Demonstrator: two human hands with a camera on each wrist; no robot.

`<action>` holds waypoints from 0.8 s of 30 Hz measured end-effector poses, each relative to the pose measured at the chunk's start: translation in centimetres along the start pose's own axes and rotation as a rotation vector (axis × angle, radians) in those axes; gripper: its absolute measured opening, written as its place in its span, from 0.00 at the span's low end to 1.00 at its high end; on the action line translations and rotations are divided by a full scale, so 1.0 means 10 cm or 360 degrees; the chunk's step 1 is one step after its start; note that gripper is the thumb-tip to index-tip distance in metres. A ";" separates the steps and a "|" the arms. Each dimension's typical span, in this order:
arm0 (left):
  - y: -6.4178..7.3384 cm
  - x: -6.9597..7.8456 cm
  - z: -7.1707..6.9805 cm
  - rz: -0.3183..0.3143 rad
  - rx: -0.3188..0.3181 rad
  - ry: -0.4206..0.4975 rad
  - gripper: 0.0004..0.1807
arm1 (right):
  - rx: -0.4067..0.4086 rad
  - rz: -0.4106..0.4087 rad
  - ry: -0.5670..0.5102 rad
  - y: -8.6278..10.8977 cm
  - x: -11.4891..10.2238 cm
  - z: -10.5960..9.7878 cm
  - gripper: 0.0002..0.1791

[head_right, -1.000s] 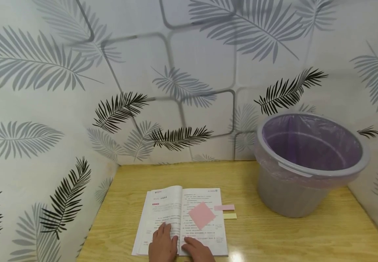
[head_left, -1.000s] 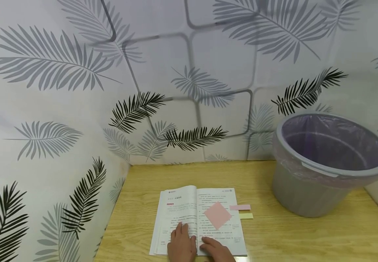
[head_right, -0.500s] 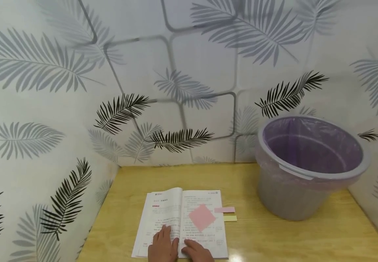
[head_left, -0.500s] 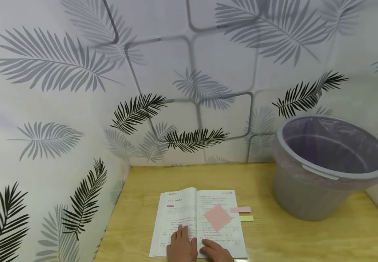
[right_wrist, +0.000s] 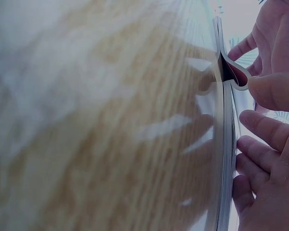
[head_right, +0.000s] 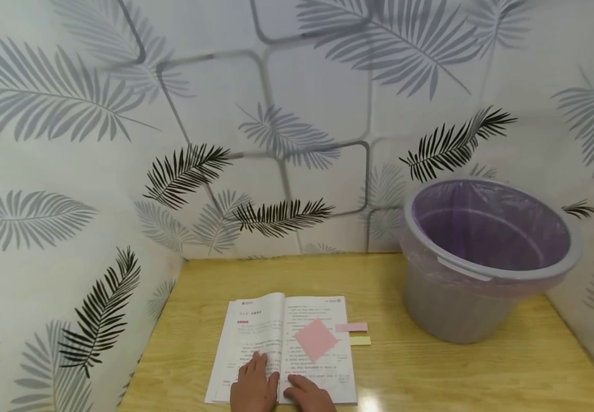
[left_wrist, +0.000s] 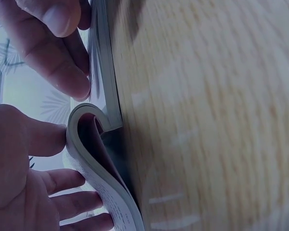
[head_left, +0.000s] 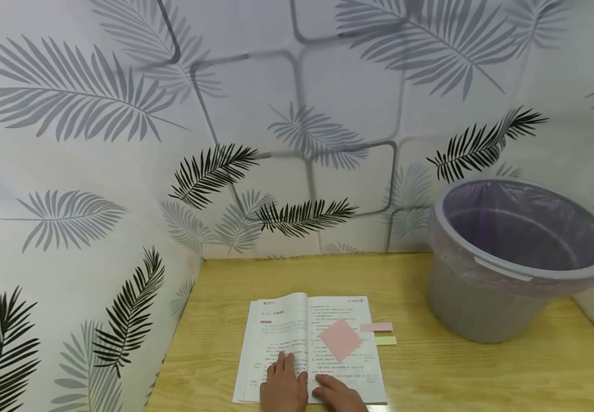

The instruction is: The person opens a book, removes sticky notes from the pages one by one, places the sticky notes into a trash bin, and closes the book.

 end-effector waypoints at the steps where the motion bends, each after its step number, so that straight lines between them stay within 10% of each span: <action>1: 0.00 0.00 0.00 0.0006 0.0006 -0.0002 0.27 | -0.0012 0.0012 -0.0011 0.00 0.00 0.00 0.22; 18: -0.01 -0.02 0.03 0.0029 -0.0013 0.0000 0.28 | -0.0035 0.0027 -0.0028 0.00 0.00 0.01 0.23; 24: -0.01 -0.03 0.02 0.0036 0.0011 -0.0003 0.28 | -0.0274 0.0204 -0.0190 -0.04 0.05 0.02 0.21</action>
Point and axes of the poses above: each hand's wrist, its own y-axis away from the middle knuckle, its own z-axis out of the palm, x = y × z, the point moved 8 cm from there along -y, towards the middle knuckle, and after that the axes turned 1 degree about x, right-handed, at the moved point
